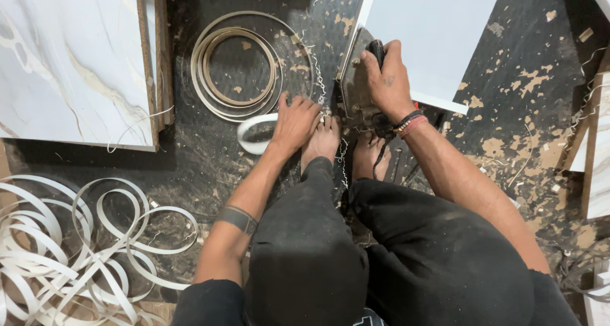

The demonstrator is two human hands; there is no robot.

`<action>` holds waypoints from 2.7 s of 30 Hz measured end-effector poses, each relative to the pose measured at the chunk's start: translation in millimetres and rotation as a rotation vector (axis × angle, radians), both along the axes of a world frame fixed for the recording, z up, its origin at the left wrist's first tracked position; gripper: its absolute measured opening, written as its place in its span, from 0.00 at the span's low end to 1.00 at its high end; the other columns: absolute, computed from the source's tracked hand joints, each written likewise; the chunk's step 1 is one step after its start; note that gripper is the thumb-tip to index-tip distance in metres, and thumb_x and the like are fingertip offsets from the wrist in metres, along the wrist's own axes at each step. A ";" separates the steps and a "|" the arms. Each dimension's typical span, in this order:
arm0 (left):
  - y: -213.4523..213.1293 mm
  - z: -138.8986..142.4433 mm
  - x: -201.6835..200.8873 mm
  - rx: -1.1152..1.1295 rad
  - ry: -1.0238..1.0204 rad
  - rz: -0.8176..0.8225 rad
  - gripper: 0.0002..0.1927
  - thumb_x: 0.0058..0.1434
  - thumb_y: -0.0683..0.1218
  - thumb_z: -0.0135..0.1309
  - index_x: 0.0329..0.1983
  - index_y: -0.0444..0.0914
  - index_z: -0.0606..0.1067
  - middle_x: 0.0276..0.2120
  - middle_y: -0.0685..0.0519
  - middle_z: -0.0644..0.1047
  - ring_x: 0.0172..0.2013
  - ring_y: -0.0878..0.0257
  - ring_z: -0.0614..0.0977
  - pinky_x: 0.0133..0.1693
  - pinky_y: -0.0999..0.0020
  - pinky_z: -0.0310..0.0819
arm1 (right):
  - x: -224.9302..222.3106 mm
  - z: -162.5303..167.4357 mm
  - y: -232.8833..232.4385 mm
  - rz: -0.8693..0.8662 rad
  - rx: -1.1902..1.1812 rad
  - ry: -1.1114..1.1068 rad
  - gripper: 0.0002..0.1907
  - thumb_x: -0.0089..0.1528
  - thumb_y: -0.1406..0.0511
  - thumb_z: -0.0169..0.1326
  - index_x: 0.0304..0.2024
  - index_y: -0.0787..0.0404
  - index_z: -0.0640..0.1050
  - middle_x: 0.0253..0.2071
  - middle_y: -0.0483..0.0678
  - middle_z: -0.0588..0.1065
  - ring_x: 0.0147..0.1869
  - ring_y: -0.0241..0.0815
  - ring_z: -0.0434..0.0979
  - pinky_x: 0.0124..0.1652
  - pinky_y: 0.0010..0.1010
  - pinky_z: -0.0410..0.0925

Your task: The person sits on the workshop floor and applies white edge banding tape to the raw edges of cabinet door panels. They hold the tape against the panel edge and press it with a heated edge-banding iron, then press the banding down by hand and trim or align the excess before moving to the next edge.

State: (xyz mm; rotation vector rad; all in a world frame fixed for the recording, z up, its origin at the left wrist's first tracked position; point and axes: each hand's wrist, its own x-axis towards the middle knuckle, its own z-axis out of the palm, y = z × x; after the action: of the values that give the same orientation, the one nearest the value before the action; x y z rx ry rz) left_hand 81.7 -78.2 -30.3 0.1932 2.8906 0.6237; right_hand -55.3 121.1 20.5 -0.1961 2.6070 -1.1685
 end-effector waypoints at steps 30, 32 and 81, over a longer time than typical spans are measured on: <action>32.8 26.0 -90.4 0.086 0.424 -0.234 0.12 0.61 0.46 0.59 0.48 0.42 0.78 0.50 0.50 0.76 0.55 0.53 0.74 0.58 0.53 0.64 | 17.0 21.3 155.4 -0.200 0.266 -0.079 0.23 0.71 0.51 0.51 0.51 0.62 0.62 0.34 0.69 0.77 0.42 0.75 0.77 0.42 0.58 0.67; 34.6 23.0 -96.4 0.028 0.392 -0.277 0.08 0.59 0.44 0.59 0.42 0.44 0.79 0.48 0.52 0.76 0.54 0.54 0.75 0.58 0.54 0.65 | 21.3 24.6 189.4 -0.233 0.311 -0.056 0.22 0.72 0.51 0.51 0.52 0.62 0.63 0.34 0.68 0.77 0.43 0.74 0.77 0.42 0.57 0.66; 83.5 -4.0 -144.4 0.076 0.338 -0.207 0.21 0.70 0.50 0.53 0.61 0.34 0.71 0.54 0.46 0.74 0.60 0.50 0.72 0.71 0.47 0.52 | -31.3 -47.0 185.6 0.029 0.273 0.127 0.26 0.72 0.51 0.48 0.25 0.60 0.76 0.21 0.56 0.70 0.25 0.59 0.71 0.33 0.48 0.64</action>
State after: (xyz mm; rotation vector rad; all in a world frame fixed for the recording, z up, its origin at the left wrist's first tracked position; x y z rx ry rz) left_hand -62.7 5.2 -34.3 0.6591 3.1047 0.7239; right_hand -86.6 306.7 -26.5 -0.2576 2.8288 -0.8027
